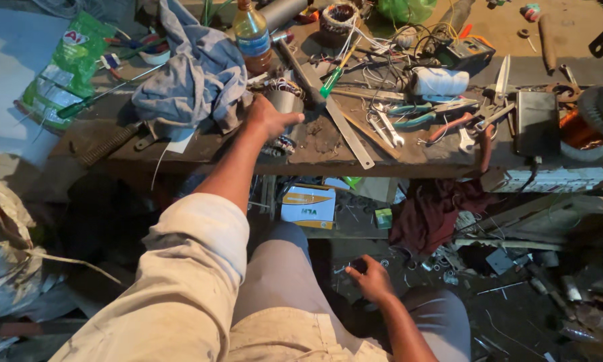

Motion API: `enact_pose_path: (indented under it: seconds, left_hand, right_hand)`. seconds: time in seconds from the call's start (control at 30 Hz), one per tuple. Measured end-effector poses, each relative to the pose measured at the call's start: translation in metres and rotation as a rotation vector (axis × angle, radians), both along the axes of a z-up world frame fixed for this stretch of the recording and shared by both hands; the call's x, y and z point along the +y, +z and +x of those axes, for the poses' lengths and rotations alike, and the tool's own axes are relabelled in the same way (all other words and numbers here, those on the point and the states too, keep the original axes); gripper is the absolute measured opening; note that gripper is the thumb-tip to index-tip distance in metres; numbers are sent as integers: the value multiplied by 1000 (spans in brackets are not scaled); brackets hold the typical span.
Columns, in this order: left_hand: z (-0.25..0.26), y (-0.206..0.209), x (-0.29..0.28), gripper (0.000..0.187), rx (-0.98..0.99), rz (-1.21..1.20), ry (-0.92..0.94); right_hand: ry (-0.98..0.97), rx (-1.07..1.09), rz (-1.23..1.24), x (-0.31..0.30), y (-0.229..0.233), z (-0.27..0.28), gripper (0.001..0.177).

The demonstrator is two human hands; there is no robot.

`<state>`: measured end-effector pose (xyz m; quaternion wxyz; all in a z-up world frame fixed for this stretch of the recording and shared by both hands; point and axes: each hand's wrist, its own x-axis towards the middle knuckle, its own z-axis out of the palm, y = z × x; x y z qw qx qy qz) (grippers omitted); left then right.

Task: The person works on a cylindrical electric motor stator, using a hammer and metal bar to tap and adjust the rotor shaft, then uses a screwdriver to pry and manipulate the windings. The person rotates the stator and continues to adjust internal components with the screwdriver.

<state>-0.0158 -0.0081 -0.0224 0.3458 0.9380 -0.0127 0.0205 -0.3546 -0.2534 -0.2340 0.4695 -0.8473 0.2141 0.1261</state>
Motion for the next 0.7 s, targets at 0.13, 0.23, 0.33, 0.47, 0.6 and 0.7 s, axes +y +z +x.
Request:
enact_pose_path:
  seconds: [0.13,0.23,0.33,0.47,0.6,0.7]
  left_hand:
    - [-6,-18,12,110,-89,-89,-7]
    - [-4,-27,18,113,-146,-201,-12]
    - [-6,-34,23,110,-177,-255,-16]
    - [-15,-27,21,108,-214,-232,-29]
    - [-30,-20,21,110,-228,-237,-41]
    - [-37,-16,21,107,-226,-249,-30]
  right_hand:
    - [12,-44,-8,0,-3,3,35]
    - [20,-45,-10,0,-4,6,36]
    - [34,0,-27,3,-6,0,36]
    - [15,44,-7,2,-2,2,35]
    - [22,44,-6,5,-2,4,36]
    - [36,18,26,8,1,0,36]
